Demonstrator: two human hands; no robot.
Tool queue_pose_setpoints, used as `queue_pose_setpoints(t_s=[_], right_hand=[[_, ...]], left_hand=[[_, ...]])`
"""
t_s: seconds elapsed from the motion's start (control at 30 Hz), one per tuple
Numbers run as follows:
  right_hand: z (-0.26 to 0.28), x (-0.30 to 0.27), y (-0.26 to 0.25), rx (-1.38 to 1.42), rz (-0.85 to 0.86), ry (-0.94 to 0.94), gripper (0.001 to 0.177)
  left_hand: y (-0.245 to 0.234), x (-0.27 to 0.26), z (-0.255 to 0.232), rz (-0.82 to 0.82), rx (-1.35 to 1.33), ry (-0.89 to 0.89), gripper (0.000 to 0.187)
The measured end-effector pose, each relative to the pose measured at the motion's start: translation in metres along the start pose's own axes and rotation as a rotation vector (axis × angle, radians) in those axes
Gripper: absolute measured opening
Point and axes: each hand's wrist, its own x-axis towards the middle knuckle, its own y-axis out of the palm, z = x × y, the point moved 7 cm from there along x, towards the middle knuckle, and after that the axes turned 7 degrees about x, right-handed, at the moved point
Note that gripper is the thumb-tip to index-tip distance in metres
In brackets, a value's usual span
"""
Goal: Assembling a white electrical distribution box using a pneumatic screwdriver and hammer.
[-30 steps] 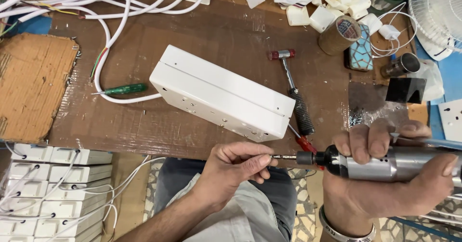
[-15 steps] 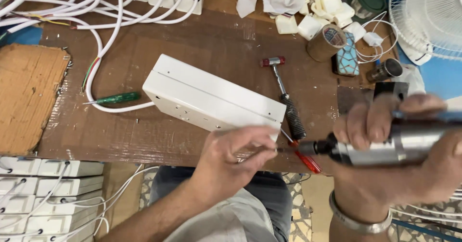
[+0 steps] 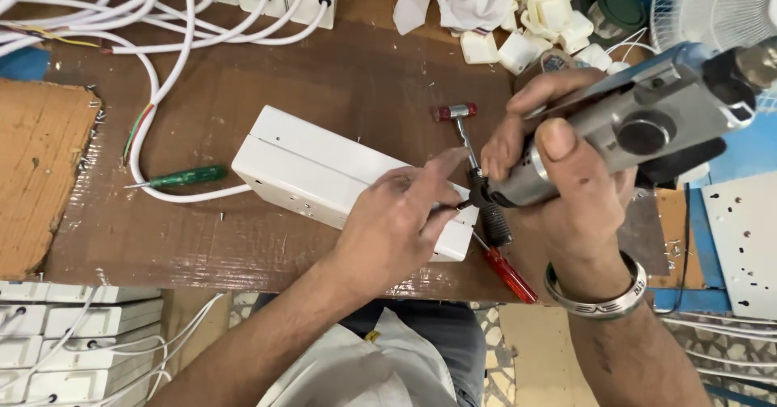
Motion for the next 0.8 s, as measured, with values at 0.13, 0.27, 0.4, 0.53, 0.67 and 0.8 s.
queue_pose_setpoints(t_s=[0.13, 0.27, 0.4, 0.53, 0.67, 0.8], right_hand=[[-0.007, 0.004, -0.001, 0.004, -0.003, 0.031, 0.029], [-0.01, 0.009, -0.007, -0.038, 0.046, -0.002, 0.033], [-0.011, 0.011, -0.01, -0.048, 0.067, 0.017, 0.024], [-0.011, 0.012, -0.008, 0.012, 0.111, 0.077, 0.026], [-0.008, 0.011, -0.004, 0.004, 0.15, 0.13, 0.027], [-0.013, 0.006, -0.006, 0.002, 0.026, 0.205, 0.037]], left_hand=[[-0.004, 0.002, -0.001, 0.009, -0.044, 0.048, 0.06], [0.0, 0.002, 0.005, 0.165, -0.076, 0.067, 0.072], [0.002, 0.013, 0.002, 0.244, 0.169, 0.181, 0.096], [0.025, 0.011, 0.011, 0.365, 0.412, 0.231, 0.096], [0.026, 0.01, 0.012, 0.301, 0.414, 0.223, 0.085], [0.028, 0.009, 0.013, 0.312, 0.422, 0.221, 0.089]])
